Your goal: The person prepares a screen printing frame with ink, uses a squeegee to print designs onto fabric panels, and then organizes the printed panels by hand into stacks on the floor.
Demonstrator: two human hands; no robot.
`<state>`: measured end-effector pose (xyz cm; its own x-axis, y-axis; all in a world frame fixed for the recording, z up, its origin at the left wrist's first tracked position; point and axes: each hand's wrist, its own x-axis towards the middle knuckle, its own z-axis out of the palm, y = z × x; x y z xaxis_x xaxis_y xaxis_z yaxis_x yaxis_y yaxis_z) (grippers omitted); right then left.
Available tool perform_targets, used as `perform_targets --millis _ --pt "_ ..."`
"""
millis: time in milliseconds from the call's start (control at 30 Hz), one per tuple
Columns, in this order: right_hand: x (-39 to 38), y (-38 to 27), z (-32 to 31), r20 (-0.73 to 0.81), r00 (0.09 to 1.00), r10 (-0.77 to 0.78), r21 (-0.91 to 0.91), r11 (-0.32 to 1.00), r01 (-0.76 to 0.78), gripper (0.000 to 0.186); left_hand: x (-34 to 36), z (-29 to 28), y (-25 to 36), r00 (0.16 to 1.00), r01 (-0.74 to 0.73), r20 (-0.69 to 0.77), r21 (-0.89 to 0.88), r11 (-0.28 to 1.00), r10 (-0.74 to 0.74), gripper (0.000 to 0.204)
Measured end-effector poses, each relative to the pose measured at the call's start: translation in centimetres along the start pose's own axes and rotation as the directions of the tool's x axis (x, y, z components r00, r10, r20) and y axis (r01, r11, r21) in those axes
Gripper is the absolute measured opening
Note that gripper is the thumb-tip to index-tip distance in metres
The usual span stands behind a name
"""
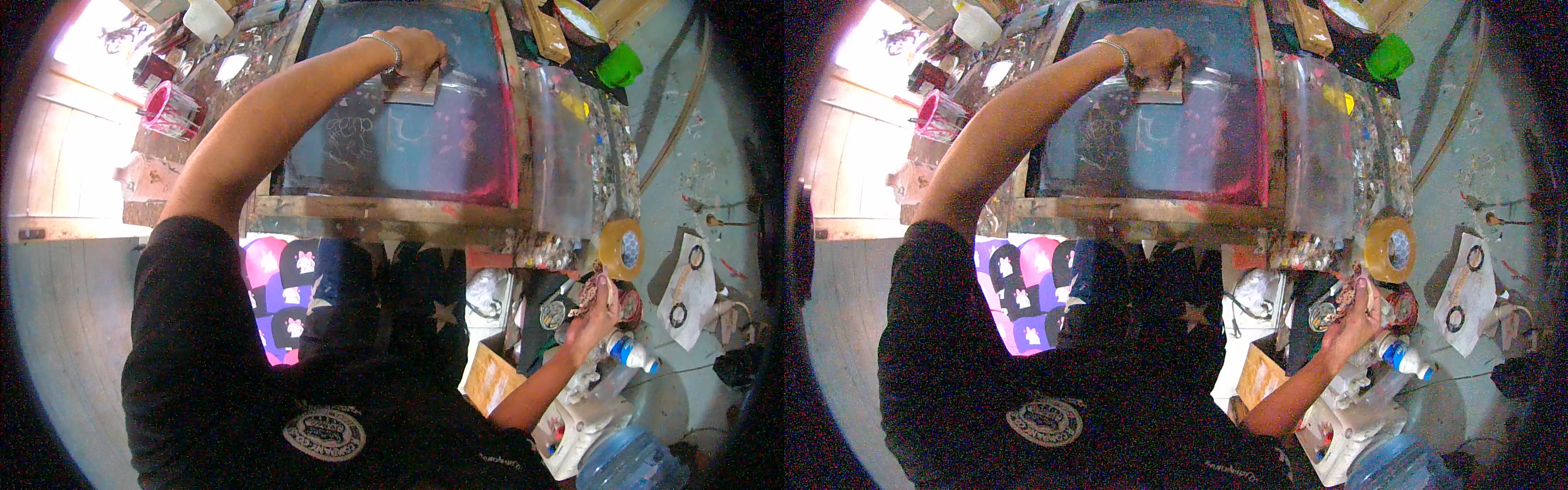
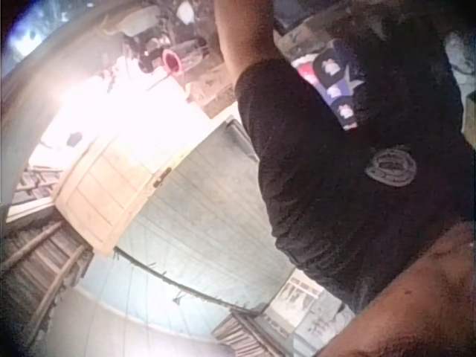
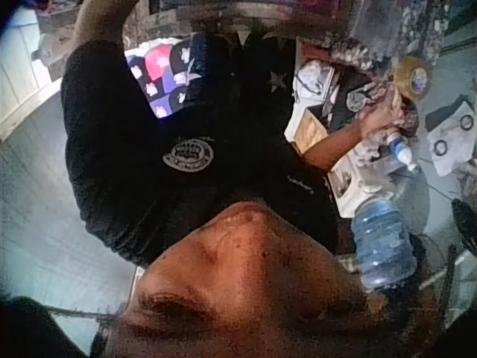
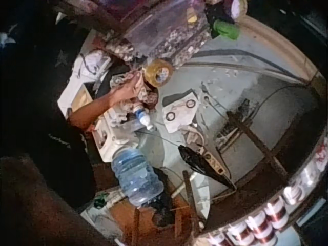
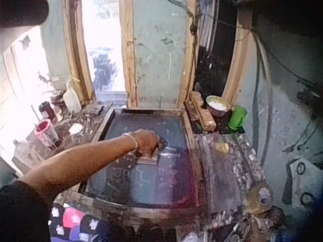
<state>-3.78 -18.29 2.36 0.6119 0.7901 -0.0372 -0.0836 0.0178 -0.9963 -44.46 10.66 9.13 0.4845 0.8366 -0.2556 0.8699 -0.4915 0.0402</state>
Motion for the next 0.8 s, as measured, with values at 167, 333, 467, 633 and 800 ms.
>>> perform_targets --millis 167,333,467,633,800 --pt "0.1 0.1 0.0 0.012 1.000 -0.008 -0.024 1.000 0.008 0.018 0.4 0.3 -0.3 1.000 0.022 0.023 -0.025 0.999 -0.021 0.061" --pt "0.0 0.0 0.4 0.006 1.000 -0.024 -0.017 1.000 0.024 0.019 0.3 0.2 0.1 0.996 0.061 0.070 -0.004 0.998 -0.060 0.069" --pt "-0.2 0.0 0.5 0.012 1.000 -0.023 -0.053 0.998 0.024 0.018 -0.2 0.4 -0.2 0.996 0.055 0.064 -0.026 0.998 -0.053 0.065" --pt "0.1 0.4 -0.6 0.004 1.000 -0.011 -0.039 0.999 0.012 0.016 0.2 0.6 -0.1 1.000 0.016 -0.004 0.017 1.000 -0.015 0.063" --pt "-0.1 -0.2 -0.2 0.030 1.000 -0.006 -0.027 1.000 0.007 0.016 0.6 1.0 -0.1 0.998 0.066 0.012 -0.007 0.998 -0.066 0.062"
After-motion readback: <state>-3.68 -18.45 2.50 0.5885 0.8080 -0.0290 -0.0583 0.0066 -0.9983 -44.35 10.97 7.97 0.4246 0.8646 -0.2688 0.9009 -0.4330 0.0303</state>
